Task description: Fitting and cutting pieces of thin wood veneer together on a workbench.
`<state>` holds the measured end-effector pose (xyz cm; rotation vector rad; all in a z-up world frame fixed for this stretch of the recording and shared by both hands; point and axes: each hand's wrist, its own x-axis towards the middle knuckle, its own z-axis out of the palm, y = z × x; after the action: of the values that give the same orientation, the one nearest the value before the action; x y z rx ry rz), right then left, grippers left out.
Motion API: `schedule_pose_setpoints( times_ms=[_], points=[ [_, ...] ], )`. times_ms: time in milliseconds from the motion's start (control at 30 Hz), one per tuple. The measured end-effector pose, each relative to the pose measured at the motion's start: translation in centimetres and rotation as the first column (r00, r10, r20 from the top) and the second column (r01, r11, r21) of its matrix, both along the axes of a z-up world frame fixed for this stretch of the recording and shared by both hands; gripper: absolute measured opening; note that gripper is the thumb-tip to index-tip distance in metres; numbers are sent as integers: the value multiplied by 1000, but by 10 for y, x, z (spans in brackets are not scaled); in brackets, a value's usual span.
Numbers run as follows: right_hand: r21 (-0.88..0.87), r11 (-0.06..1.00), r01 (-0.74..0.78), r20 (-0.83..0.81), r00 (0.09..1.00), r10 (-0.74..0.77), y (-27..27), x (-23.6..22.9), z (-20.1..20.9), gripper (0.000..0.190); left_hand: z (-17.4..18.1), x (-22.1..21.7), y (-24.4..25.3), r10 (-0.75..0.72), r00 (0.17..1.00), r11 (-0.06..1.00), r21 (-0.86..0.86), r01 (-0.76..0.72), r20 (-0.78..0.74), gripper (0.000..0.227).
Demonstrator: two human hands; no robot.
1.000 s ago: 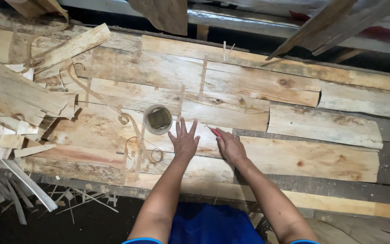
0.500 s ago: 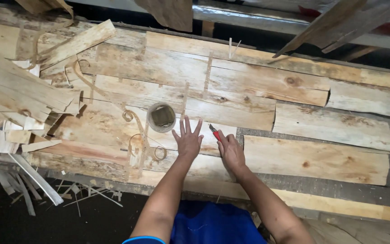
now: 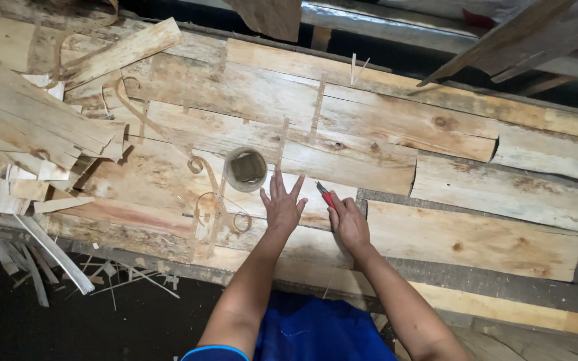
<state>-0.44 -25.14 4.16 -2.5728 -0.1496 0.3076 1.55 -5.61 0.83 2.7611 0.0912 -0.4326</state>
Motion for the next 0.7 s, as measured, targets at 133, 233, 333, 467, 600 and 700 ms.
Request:
schedule_pose_setpoints(
  times_ms=[133,233,333,467,600,700],
  points=[
    [-10,1000,29,-43,999,-29,1,3,9,46,-1,0,0,-11,1000,1000,12,12,-11,74],
    [-45,999,15,-51,999,-18,-1,5,7,46,2,6,-1,-28,999,999,38,29,-32,77],
    [-61,998,7,-64,998,-11,-1,5,8,47,11,12,-3,-51,993,995,79,60,-107,79],
    [-66,998,7,-94,995,-13,-1,5,12,47,23,15,-5,-63,984,991,110,82,-166,79],
    [-58,998,2,-107,994,-8,-2,10,17,46,28,17,-4,-87,988,986,129,104,-129,79],
    [-69,998,2,-126,992,-11,-3,14,27,45,32,20,-3,-94,986,987,114,109,-135,80]
  ],
)
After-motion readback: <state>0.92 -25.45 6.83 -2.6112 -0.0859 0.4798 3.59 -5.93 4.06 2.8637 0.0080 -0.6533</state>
